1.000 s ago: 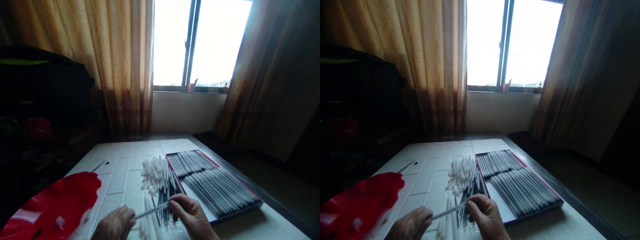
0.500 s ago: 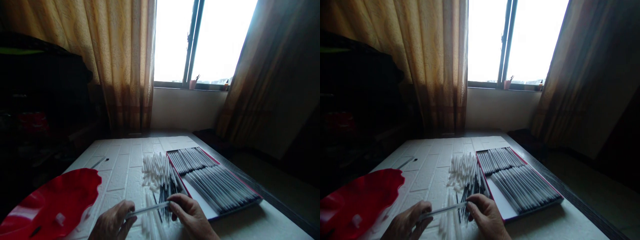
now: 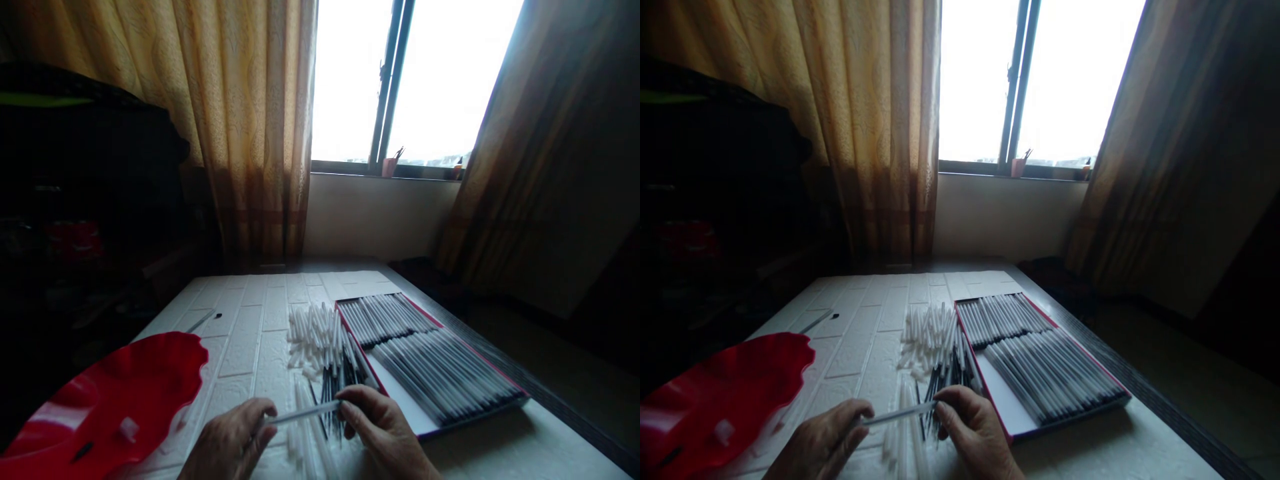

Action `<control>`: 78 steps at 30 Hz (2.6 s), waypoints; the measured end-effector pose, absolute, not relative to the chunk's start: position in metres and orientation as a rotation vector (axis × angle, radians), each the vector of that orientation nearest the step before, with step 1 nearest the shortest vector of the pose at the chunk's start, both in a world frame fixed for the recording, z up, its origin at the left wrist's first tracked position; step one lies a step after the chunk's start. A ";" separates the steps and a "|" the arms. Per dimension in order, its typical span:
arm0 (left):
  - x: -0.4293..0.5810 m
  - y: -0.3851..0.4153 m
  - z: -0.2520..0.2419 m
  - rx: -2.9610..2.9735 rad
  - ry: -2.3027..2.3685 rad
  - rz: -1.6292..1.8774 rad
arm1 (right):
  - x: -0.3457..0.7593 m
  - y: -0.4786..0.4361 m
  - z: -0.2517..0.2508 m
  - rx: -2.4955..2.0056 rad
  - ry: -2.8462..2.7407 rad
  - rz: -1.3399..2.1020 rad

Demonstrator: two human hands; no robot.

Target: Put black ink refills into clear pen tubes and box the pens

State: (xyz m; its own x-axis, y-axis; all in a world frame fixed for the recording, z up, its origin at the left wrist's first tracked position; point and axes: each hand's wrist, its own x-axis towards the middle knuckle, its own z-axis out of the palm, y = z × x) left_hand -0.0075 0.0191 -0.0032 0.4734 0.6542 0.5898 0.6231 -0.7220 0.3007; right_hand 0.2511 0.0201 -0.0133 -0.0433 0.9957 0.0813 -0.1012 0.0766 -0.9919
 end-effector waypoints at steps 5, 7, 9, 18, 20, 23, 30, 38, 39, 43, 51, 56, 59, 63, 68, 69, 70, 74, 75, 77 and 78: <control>-0.007 0.021 -0.006 2.686 1.134 1.176 | 0.249 0.017 -0.004 -1.063 -1.196 1.242; -0.007 0.022 -0.006 2.729 1.135 1.192 | 0.248 0.017 -0.005 -1.040 -1.203 1.234; -0.007 0.024 -0.005 2.759 1.167 1.194 | 0.248 0.017 -0.005 -1.034 -1.223 1.239; -0.004 0.021 -0.007 2.724 1.153 1.160 | 0.246 0.014 0.004 -1.077 -1.179 1.262; -0.005 0.021 -0.007 2.716 1.152 1.178 | 0.246 0.014 0.003 -1.079 -1.187 1.265; -0.007 0.022 -0.005 2.720 1.145 1.158 | 0.246 0.013 0.003 -1.081 -1.201 1.267; -0.004 0.020 -0.004 2.727 1.134 1.150 | 0.246 0.013 0.006 -1.095 -1.232 1.258; -0.004 0.019 -0.001 2.713 1.139 1.158 | 0.247 0.013 0.004 -1.094 -1.239 1.250; -0.004 0.019 -0.001 2.706 1.143 1.145 | 0.247 0.013 0.003 -1.091 -1.240 1.250; -0.004 0.019 -0.001 2.674 1.169 1.073 | 0.247 0.013 0.002 -1.089 -1.240 1.259; -0.004 0.017 -0.002 2.661 1.156 0.989 | 0.248 0.013 0.001 -1.078 -1.255 1.240; -0.004 0.016 -0.001 2.681 1.145 0.969 | 0.248 0.013 -0.002 -1.062 -1.254 1.255; -0.005 0.017 0.002 2.688 1.164 0.933 | 0.248 0.014 -0.004 -1.050 -1.255 1.254; -0.007 0.018 0.001 2.673 1.180 0.913 | 0.251 0.017 -0.007 -1.083 -1.277 1.186; -0.008 0.020 0.000 2.649 1.201 0.901 | 0.258 0.016 -0.002 -1.245 -1.608 0.864; -0.009 0.020 0.000 2.641 1.208 0.893 | 0.259 0.015 -0.001 -1.266 -1.699 0.786; -0.009 0.020 -0.001 2.633 1.213 0.884 | 0.259 0.013 0.000 -1.284 -1.787 0.717; -0.011 0.022 -0.005 2.602 1.227 0.847 | 0.257 0.005 -0.001 -1.376 -2.087 0.442; -0.012 0.023 -0.006 2.600 1.230 0.831 | 0.256 0.004 -0.001 -1.404 -2.146 0.371; -0.012 0.023 -0.008 2.604 1.237 0.797 | 0.254 0.001 -0.003 -1.447 -2.229 0.258; -0.013 0.023 -0.008 2.610 1.236 0.782 | 0.254 0.001 -0.003 -1.455 -2.258 0.224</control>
State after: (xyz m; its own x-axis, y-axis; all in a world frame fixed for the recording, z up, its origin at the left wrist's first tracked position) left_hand -0.0127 0.0232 -0.0076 0.5249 0.7554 0.3922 0.6776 -0.6497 0.3446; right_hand 0.2537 0.0008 -0.0032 -0.3478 0.8960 0.2761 0.8242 0.4326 -0.3655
